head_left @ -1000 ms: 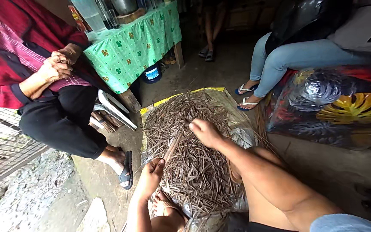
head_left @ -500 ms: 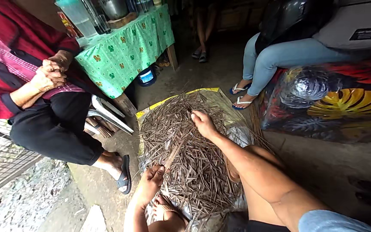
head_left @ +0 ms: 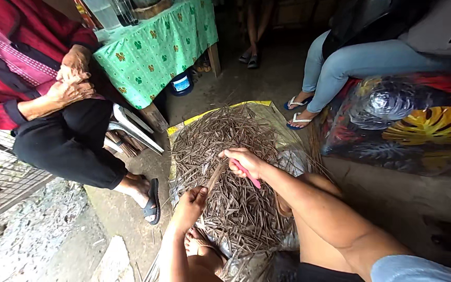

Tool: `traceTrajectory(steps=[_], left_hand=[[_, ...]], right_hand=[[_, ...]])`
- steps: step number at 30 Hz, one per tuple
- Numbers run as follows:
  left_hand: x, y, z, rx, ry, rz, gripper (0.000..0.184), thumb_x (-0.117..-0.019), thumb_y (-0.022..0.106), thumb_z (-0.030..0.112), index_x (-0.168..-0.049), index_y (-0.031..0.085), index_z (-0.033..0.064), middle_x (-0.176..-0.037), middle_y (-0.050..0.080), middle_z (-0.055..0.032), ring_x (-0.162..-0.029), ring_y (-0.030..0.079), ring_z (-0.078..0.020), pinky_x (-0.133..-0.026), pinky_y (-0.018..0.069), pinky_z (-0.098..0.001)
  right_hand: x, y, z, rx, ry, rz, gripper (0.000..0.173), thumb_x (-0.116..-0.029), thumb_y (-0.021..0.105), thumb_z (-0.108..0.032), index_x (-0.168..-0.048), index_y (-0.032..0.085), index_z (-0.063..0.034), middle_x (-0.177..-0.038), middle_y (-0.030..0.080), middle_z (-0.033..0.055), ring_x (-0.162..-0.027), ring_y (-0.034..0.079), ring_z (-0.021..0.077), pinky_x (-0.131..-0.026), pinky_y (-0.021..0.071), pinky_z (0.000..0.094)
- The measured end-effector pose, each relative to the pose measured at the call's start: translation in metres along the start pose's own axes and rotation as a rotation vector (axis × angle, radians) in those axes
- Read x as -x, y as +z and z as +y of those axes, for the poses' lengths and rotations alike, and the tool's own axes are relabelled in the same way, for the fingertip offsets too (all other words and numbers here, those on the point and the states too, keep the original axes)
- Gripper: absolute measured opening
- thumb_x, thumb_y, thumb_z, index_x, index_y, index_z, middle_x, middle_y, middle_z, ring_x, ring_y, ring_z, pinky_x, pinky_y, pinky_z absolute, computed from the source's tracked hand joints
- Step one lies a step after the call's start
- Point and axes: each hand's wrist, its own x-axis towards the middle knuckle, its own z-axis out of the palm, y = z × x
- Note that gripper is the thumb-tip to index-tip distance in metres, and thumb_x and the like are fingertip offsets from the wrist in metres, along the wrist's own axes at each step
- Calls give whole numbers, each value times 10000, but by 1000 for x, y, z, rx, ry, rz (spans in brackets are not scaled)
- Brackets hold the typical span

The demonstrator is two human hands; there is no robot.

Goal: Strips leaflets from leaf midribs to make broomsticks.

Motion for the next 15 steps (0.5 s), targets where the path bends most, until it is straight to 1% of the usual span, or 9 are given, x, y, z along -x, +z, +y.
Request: traceTrajectory(steps=[2,4,6,7,9,10,12,13,15], left_hand=[[0,3,6,26,-25,-17,306,-1123,367,179,-1075,625,22,-611,479,64,-478,465,-29,-483,439,-195],[2,1,5,15,-17,-34,298,-1116,389,218,-1168,610,26,-652,507,57,-512,510,-30,-514,481,-195],[4,-2,0,-86,21,-74,347,-1063,518,253,-1334,564,43,-745,561,33,-576,533,-41,-565,488,-221],[3,-3,-4,-171,48,-81,399,-1025,579,245,-1374,553,52,-790,598,8,-613,541,-62,-599,487,-258],[0,-4,-9,-330,71,-101,403,-1003,573,172,-1387,558,51,-883,635,-73,-715,578,-149,-710,509,-378],[-1,-3,-9,-367,61,-99,378,-1015,531,144,-1379,568,52,-880,624,-87,-722,568,-170,-719,499,-403],[-2,-3,-8,-344,25,-69,377,-1040,450,129,-1391,569,60,-829,576,-54,-686,520,-141,-685,469,-369],[-4,-4,-7,-302,7,-49,378,-1050,423,138,-1391,568,62,-814,554,-27,-668,504,-113,-665,459,-334],[-6,-4,-6,-220,-15,-27,376,-1082,375,187,-1378,567,59,-784,520,17,-625,479,-71,-615,442,-279]], right_hand=[[-4,-2,-5,-4,-44,32,363,-1132,360,-338,-1213,604,-82,-563,407,-41,-395,367,24,-374,318,155],[-8,-11,-13,43,-123,158,369,-1126,384,-349,-1209,627,-85,-542,387,-46,-386,337,29,-368,299,169],[-8,-22,-23,80,-153,291,359,-1122,392,-372,-1183,621,-102,-541,360,-45,-382,302,35,-363,266,176],[-10,-27,-27,87,-151,341,348,-1121,395,-378,-1169,610,-109,-532,351,-46,-368,294,31,-350,254,171],[-9,-37,-34,230,-172,398,347,-1125,392,-359,-1253,583,-98,-606,401,-21,-416,350,61,-382,310,203],[-4,-40,-34,398,-216,458,370,-1125,394,-360,-1297,578,-89,-669,450,13,-476,401,95,-435,358,248],[9,-42,-36,684,-319,551,402,-1117,419,-330,-1316,584,-22,-952,653,189,-809,637,309,-741,517,515],[14,-39,-34,765,-397,572,393,-1114,430,-310,-1258,600,14,-978,670,234,-871,665,382,-783,515,593],[20,-26,-24,816,-479,490,372,-1109,439,-287,-1061,625,32,-829,609,197,-739,615,346,-686,502,562]])
